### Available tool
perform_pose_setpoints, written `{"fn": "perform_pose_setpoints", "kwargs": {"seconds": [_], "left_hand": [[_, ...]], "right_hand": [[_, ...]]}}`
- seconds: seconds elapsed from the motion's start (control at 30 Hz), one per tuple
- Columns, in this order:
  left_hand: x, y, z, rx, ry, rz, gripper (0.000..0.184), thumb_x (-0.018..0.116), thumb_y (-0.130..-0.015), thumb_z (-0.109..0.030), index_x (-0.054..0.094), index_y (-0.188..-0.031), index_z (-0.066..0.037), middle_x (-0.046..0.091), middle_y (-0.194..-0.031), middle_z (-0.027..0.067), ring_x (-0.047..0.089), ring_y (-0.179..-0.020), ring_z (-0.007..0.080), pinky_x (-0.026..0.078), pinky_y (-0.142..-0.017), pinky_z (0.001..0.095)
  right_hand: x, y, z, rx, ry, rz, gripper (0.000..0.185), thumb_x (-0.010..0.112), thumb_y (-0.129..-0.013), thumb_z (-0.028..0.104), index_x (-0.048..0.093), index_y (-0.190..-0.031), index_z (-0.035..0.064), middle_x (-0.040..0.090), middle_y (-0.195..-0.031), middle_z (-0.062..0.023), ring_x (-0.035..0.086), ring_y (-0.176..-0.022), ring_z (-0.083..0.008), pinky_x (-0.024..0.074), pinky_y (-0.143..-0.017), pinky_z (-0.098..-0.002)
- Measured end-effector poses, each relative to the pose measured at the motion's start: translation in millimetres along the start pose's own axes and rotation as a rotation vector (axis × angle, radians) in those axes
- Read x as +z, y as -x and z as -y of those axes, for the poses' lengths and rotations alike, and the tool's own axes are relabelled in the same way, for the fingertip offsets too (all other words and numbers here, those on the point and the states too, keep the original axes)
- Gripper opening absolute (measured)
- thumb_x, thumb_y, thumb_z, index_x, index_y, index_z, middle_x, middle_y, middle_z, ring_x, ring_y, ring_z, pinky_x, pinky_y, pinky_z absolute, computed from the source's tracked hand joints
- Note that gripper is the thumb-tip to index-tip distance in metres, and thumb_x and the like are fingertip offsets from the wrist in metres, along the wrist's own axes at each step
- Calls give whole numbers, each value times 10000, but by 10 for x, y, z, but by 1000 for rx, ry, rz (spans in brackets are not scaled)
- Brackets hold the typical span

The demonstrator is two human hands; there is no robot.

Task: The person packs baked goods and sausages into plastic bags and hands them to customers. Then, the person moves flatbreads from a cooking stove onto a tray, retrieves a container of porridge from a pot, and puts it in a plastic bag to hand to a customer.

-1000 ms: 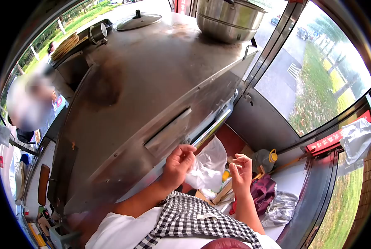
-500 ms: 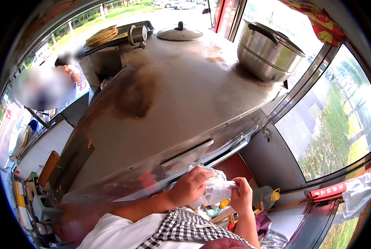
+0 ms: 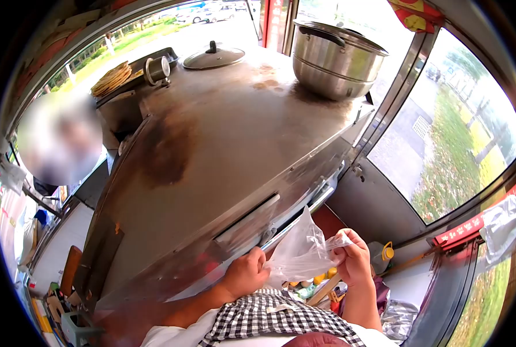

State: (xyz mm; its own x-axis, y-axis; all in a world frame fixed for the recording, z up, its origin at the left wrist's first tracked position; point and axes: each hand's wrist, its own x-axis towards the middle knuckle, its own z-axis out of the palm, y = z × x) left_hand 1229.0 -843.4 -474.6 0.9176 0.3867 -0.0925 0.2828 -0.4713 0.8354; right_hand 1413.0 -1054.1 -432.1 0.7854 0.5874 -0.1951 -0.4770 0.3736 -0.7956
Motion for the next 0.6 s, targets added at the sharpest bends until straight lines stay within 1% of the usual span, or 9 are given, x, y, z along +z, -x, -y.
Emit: {"fn": "perform_pose_setpoints", "kwargs": {"seconds": [0.03,0.07,0.17,0.2,0.3,0.33,0.47,0.5,0.6], "left_hand": [[2,6,80,-81,55,68,198,718,-858,-98,567,-973,-42,677,-991,143,690,-831,237,537,-663,365],[38,6,187,-170,308,141,128,649,-946,-73,569,-1033,-24,698,-1021,140,689,-888,182,554,-734,323],[108,-47,124,-181,1185,67,127,596,-993,-66,578,-1115,-33,683,-1062,129,690,-914,186,564,-811,347],[90,-49,95,-281,1404,104,118,543,-1028,-64,582,-1136,-34,673,-1039,102,679,-893,204,564,-859,364],[136,-255,108,-268,1767,218,130,531,-1038,-93,579,-1148,-41,659,-1005,90,661,-835,188,560,-828,357],[153,-312,-36,-335,1664,174,121,541,-1043,-133,601,-1112,-54,644,-916,52,610,-734,136,533,-731,296],[156,-584,30,-185,1357,413,173,581,-1039,-197,666,-986,-56,574,-727,-41,492,-649,44,421,-599,212],[131,-654,25,-146,1051,366,184,600,-1030,-191,693,-1010,-33,596,-744,-38,517,-684,46,435,-627,214],[39,-928,-81,141,719,474,183,669,-993,-189,695,-1039,-13,661,-859,-29,564,-809,50,469,-689,236]], "right_hand": [[12,31,-13,9,34,-13,79,549,-962,26,614,-1007,19,638,-847,-33,577,-657,-84,472,-580,-222],[18,74,-17,26,72,-25,86,542,-954,20,616,-1000,16,627,-833,-26,548,-632,-70,450,-560,-212],[-82,101,27,135,94,17,171,528,-890,-41,626,-1019,14,611,-818,-5,487,-601,-33,381,-528,-185],[-138,77,26,145,107,17,160,544,-896,-28,629,-1026,11,607,-813,1,466,-592,-25,367,-525,-180],[-155,-30,132,153,133,4,136,590,-909,14,634,-1037,6,581,-787,19,429,-575,-14,344,-519,-175],[-145,-86,189,153,142,1,133,606,-912,28,636,-1039,5,571,-776,25,421,-571,-13,338,-517,-175],[-227,-436,476,167,-28,168,139,649,-902,81,626,-998,-17,522,-689,20,411,-547,-27,379,-513,-191],[-284,-584,545,143,-21,189,142,637,-904,75,616,-997,-30,538,-737,-10,414,-566,-45,381,-524,-210],[-350,-1045,930,127,-10,407,229,636,-911,80,616,-1089,-64,642,-864,-93,623,-745,-168,539,-716,-323]]}}
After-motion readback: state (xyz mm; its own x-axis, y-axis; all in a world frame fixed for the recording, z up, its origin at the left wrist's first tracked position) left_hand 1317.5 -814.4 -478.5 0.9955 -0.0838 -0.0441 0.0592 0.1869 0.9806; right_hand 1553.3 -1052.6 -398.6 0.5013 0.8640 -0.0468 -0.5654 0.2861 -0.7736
